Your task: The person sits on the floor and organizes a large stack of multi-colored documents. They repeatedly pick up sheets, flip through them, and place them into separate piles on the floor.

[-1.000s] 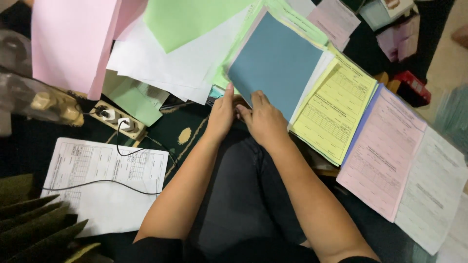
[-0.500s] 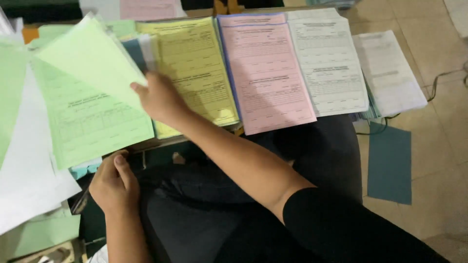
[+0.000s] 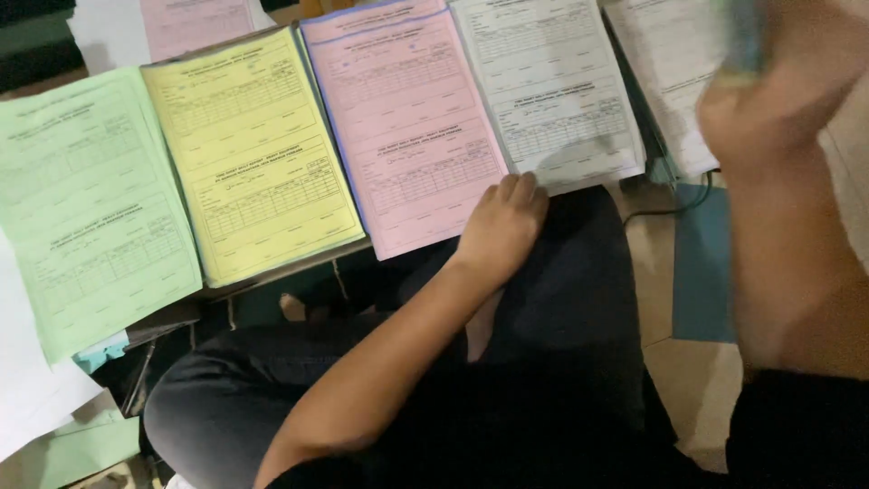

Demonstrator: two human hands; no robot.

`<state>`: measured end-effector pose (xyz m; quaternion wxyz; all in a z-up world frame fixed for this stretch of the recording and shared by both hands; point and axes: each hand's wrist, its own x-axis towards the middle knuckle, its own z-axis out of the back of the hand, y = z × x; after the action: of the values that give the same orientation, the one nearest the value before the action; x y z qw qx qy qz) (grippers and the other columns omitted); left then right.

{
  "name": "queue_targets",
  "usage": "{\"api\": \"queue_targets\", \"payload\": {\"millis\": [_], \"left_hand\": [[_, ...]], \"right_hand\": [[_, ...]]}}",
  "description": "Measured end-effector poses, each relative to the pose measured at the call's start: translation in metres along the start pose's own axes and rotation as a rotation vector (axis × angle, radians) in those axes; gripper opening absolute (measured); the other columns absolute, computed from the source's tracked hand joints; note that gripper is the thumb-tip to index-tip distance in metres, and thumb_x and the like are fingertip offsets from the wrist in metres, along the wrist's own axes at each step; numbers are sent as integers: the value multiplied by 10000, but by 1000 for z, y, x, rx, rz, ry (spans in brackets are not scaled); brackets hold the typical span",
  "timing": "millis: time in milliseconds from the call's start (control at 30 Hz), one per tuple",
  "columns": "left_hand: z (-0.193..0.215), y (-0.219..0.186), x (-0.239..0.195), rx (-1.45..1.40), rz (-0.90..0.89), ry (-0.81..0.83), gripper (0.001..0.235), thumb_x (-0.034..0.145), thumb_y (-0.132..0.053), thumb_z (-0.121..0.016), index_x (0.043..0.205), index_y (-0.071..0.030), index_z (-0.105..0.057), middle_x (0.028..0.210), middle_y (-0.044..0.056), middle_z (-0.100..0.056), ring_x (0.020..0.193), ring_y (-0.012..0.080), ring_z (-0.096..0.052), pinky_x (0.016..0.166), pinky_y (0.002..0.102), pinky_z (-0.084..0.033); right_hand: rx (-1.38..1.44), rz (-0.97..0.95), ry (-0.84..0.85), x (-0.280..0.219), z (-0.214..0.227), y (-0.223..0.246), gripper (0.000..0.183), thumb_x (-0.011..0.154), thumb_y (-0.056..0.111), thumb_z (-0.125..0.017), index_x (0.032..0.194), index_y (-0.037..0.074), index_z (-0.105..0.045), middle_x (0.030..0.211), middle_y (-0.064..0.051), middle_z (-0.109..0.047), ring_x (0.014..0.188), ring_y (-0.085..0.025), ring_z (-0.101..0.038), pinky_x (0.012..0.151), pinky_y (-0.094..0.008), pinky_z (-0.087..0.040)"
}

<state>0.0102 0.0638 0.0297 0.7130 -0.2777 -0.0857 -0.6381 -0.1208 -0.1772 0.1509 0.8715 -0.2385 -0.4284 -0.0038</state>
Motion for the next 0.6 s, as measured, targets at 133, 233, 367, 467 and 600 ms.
{"api": "queue_targets", "payload": {"millis": [133,233,367,467,600], "left_hand": [[-115,-4,43,388,144,105,421,909,-212,-572,1225,52,-664,1328,260,-599,1025,354,-580,844,417,-473],[-134,-2,43,396,160,-193,162,787,-89,-697,937,-34,-718,810,104,-613,737,362,-631,656,513,-440],[-103,-15,39,493,183,367,494,907,-152,-688,1363,8,-584,1332,286,-575,1201,471,-548,889,529,-425],[-98,-13,33,619,140,463,638,965,-208,-668,1532,-10,-452,1489,295,-498,1318,474,-494,987,525,-406],[-118,-4,29,614,107,139,462,916,-71,-692,1359,38,-622,1295,324,-627,1167,500,-599,860,497,-475]], "right_hand": [[236,42,143,-16,-43,46,384,845,-97,-636,1205,-78,-769,1321,-188,-789,1039,-252,-817,757,-340,-522],[559,-77,267,-72,-83,59,317,1034,-85,-506,1238,-8,-736,1106,-215,-764,974,-390,-731,746,-434,-588],[811,-323,619,-94,-84,47,333,1021,16,-511,1291,27,-705,1119,-251,-744,998,-487,-681,798,-573,-561],[845,-396,707,-94,-77,43,300,1053,92,-527,1281,-3,-698,1078,-290,-734,977,-525,-671,791,-621,-542],[838,-404,743,-90,-67,50,345,1014,46,-488,1287,3,-694,1074,-271,-746,947,-493,-705,765,-596,-572]]}}
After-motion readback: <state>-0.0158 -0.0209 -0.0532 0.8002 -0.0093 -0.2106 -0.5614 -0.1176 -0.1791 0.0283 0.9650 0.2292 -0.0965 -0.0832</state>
